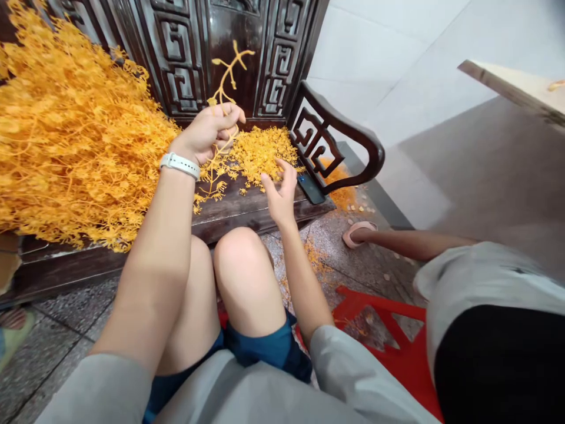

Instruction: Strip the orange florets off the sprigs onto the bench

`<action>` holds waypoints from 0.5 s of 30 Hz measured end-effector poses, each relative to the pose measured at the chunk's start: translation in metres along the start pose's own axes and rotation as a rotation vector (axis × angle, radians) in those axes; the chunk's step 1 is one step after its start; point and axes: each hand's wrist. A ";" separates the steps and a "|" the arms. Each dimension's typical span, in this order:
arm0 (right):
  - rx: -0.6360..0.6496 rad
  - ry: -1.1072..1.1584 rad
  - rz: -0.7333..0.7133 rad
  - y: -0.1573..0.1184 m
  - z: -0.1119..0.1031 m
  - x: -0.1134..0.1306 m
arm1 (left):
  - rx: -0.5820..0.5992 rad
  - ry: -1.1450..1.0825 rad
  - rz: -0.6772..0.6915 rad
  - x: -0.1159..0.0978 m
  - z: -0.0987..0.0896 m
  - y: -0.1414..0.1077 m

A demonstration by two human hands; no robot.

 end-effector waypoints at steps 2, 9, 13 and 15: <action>0.136 -0.081 -0.132 0.008 0.002 -0.008 | 0.040 0.028 -0.018 0.000 0.008 0.000; 0.202 0.222 0.058 0.004 0.014 -0.020 | 0.059 0.426 -0.026 0.015 0.009 0.007; 0.144 0.525 0.286 0.008 0.003 -0.010 | 0.224 0.757 -0.089 0.030 0.002 0.015; 0.197 0.623 0.351 0.011 -0.006 -0.003 | 0.250 0.875 -0.123 0.038 0.001 0.020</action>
Point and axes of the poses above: each hand's wrist, its own y-axis towards the middle knuckle, its own z-axis out of the palm, x = y × z, and after that the axes turned 12 degrees about -y, right-handed
